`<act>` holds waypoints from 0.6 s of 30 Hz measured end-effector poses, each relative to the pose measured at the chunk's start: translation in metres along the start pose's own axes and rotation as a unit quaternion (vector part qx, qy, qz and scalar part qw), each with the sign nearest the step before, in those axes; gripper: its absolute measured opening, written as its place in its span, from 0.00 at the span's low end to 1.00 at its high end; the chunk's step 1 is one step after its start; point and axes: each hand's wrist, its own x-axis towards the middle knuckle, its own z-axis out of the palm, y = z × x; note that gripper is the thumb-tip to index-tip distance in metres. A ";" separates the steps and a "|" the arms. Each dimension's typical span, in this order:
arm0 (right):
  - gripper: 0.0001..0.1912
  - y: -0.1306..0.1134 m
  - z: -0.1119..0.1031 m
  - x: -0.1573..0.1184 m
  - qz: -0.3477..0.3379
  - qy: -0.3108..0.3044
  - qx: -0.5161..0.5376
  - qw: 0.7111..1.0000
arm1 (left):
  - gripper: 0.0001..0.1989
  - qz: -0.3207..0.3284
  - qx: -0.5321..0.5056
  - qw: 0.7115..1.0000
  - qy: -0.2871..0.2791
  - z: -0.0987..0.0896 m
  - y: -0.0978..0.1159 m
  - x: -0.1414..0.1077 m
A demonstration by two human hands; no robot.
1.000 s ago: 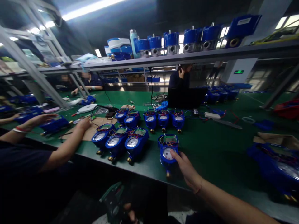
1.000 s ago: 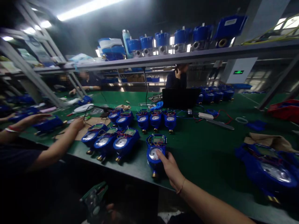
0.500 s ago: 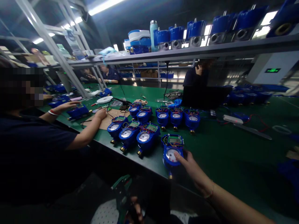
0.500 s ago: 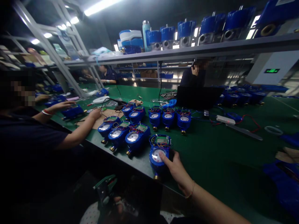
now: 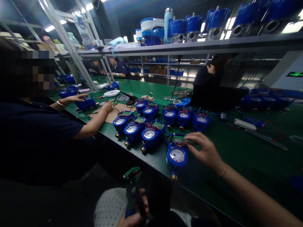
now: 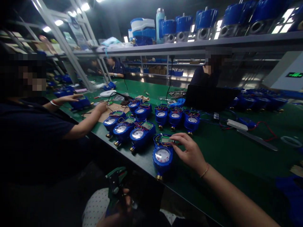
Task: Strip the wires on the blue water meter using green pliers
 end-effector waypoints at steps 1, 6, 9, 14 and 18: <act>0.12 0.002 -0.001 0.002 -0.010 -0.016 -0.005 1.000 | 0.29 -0.003 0.000 1.000 0.000 -0.001 -0.001 0.000; 0.18 0.003 -0.007 0.015 -0.101 -0.167 -0.057 0.979 | 0.30 -0.007 0.004 1.000 -0.005 -0.006 -0.006 -0.003; 0.18 -0.007 -0.009 0.028 -0.146 -0.220 -0.110 0.958 | 0.28 -0.008 0.002 1.000 -0.001 -0.008 -0.009 -0.004; 0.16 -0.016 -0.015 0.049 -0.206 -0.270 -0.190 0.921 | 0.29 0.009 -0.004 1.000 -0.005 -0.013 -0.014 -0.006; 0.15 -0.016 -0.023 0.059 -0.235 -0.297 -0.222 0.899 | 0.29 0.005 -0.017 1.000 0.000 -0.017 -0.016 -0.009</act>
